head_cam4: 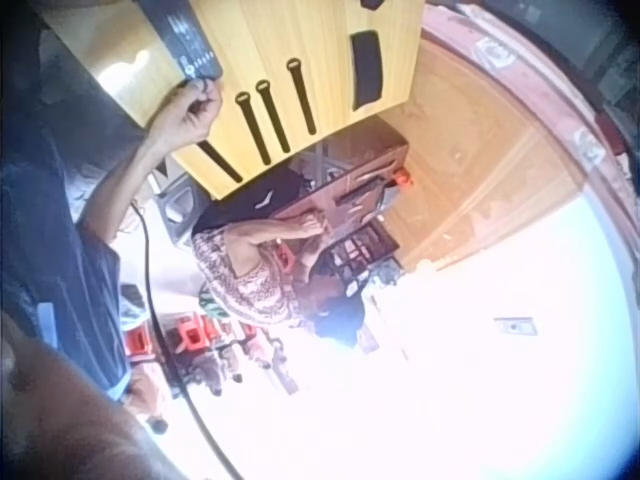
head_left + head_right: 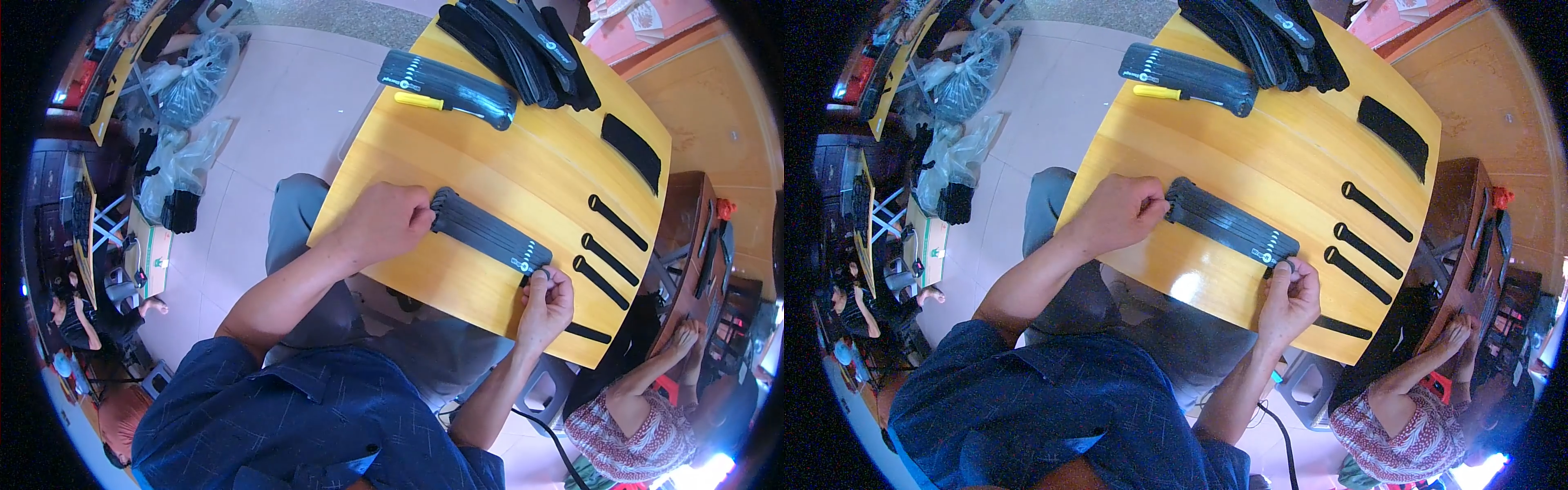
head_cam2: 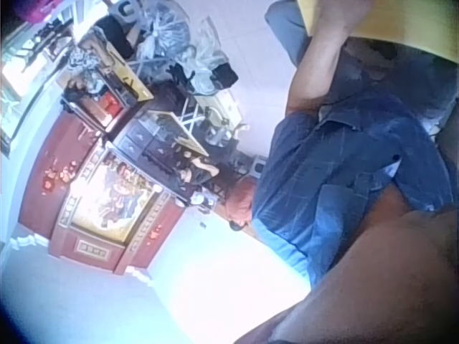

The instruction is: Assembling and folding elastic straps at a workshop table.

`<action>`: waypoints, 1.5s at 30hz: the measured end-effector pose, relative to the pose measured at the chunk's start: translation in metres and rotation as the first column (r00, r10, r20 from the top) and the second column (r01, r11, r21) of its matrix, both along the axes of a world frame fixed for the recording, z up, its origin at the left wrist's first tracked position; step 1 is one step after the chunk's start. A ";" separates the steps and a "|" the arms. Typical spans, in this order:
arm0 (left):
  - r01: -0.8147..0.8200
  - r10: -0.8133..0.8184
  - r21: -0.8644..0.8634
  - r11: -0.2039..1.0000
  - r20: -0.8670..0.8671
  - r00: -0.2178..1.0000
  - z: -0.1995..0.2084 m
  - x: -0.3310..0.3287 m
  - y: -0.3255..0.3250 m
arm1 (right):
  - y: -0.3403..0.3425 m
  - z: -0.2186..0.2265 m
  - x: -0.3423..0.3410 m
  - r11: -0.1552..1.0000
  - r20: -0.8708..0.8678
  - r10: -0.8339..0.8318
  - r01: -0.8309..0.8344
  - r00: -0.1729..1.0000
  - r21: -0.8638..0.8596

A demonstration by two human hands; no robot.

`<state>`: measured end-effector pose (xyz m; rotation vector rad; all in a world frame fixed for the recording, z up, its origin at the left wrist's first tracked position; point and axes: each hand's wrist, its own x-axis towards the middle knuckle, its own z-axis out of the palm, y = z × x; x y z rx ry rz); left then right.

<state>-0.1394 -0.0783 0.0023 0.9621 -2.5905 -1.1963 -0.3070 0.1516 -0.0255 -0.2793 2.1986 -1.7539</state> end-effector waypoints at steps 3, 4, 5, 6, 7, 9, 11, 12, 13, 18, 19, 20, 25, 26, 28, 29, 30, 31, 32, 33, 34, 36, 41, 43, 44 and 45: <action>0.001 -0.001 -0.008 1.000 -0.009 1.000 -0.001 0.000 0.000 | -0.001 0.001 0.000 1.000 -0.001 0.009 -0.009 1.000 0.011; 0.001 -0.002 -0.019 1.000 -0.024 1.000 -0.001 0.001 0.000 | -0.002 0.002 0.000 1.000 -0.001 0.006 -0.006 1.000 0.021; 0.000 0.000 -0.020 1.000 -0.025 1.000 -0.002 0.001 0.000 | -0.002 0.002 0.001 1.000 -0.002 0.008 -0.008 1.000 0.020; -0.003 0.003 -0.012 1.000 -0.032 0.999 -0.002 0.001 0.000 | -0.002 0.003 0.001 1.000 -0.005 0.006 -0.006 1.000 0.025; -0.006 0.006 -0.005 1.000 -0.038 0.999 -0.002 0.000 0.000 | -0.003 0.003 0.001 1.000 -0.008 0.004 -0.004 1.000 0.029; -0.005 0.005 -0.010 1.000 -0.036 0.999 -0.003 0.000 0.000 | -0.002 0.003 0.001 0.999 -0.013 0.005 -0.004 1.000 0.035; -0.003 0.003 -0.015 1.000 -0.034 0.999 -0.003 0.000 0.000 | -0.002 0.002 0.000 0.999 -0.019 0.004 -0.004 1.000 0.042; -0.002 0.002 -0.013 1.000 -0.035 0.999 -0.002 0.000 0.000 | -0.002 0.002 0.000 1.000 -0.008 0.004 -0.003 1.000 0.026; -0.001 0.000 -0.012 1.000 -0.036 0.999 -0.002 0.000 0.000 | -0.002 0.002 0.000 1.000 0.004 0.003 -0.003 1.000 0.010; -0.002 0.002 -0.018 1.000 -0.031 1.000 -0.002 0.000 0.001 | -0.002 0.002 0.000 1.000 0.023 0.004 -0.004 1.000 -0.013; -0.006 0.006 -0.021 1.000 -0.027 1.000 -0.002 0.000 0.001 | -0.002 0.002 0.000 1.000 0.025 0.006 -0.005 1.000 -0.013; -0.004 0.004 -0.022 1.000 -0.028 1.000 -0.002 -0.001 0.000 | -0.002 0.002 0.000 1.000 0.024 0.004 -0.004 1.000 -0.014; -0.008 0.007 -0.028 1.000 -0.037 0.999 0.000 -0.001 0.001 | -0.001 -0.003 -0.002 0.999 -0.003 0.014 -0.014 1.000 -0.034; -0.007 0.006 -0.030 1.000 -0.040 0.999 0.000 -0.001 0.001 | -0.002 -0.003 -0.001 0.999 -0.006 0.013 -0.013 1.000 -0.037; -0.001 -0.003 -0.066 0.998 -0.048 0.999 -0.001 -0.002 0.001 | -0.004 -0.003 -0.001 1.000 -0.018 -0.025 0.025 1.000 -0.014; -0.002 -0.001 -0.070 0.998 -0.050 0.999 -0.002 -0.001 0.001 | -0.005 -0.001 0.000 1.000 -0.020 -0.024 0.024 1.000 -0.018; -0.004 0.000 -0.065 0.998 -0.052 0.999 -0.003 0.000 0.001 | -0.006 0.002 0.001 1.000 0.009 -0.019 0.019 1.000 -0.021; -0.006 0.002 -0.059 0.998 -0.054 0.999 -0.003 0.001 0.001 | -0.006 0.004 0.001 1.000 0.038 -0.013 0.014 0.999 -0.025; -0.004 0.000 -0.063 0.998 -0.060 0.998 -0.001 0.000 0.002 | -0.004 0.001 -0.001 0.999 0.032 -0.015 0.016 0.999 -0.029; -0.008 0.007 -0.053 0.999 -0.031 1.000 0.001 -0.002 0.003 | -0.002 -0.005 -0.004 1.000 0.015 -0.009 0.010 1.000 -0.030; -0.013 0.013 -0.044 0.999 -0.001 1.000 0.003 -0.003 0.004 | 0.000 -0.010 -0.006 1.000 -0.003 -0.004 0.004 1.000 -0.031; -0.015 0.015 -0.058 0.998 0.003 1.000 0.002 -0.002 0.004 | -0.002 -0.008 -0.004 1.000 -0.007 0.001 -0.001 1.000 -0.030; -0.004 0.005 -0.097 0.995 0.015 1.000 0.003 -0.002 0.003 | -0.004 -0.005 -0.004 1.000 -0.010 -0.002 0.002 1.000 -0.020; -0.014 0.017 -0.087 0.996 0.031 0.999 0.006 -0.003 0.005 | -0.002 -0.011 -0.007 1.000 -0.052 0.012 -0.012 0.999 -0.002; -0.016 0.019 -0.092 0.996 0.025 1.000 0.005 -0.003 0.005 | -0.002 -0.012 -0.007 1.000 -0.058 0.013 -0.014 0.998 -0.007; -0.020 0.023 -0.110 0.994 0.027 0.999 0.002 -0.003 0.005 | -0.003 -0.012 -0.008 1.000 -0.070 0.009 -0.009 0.998 0.012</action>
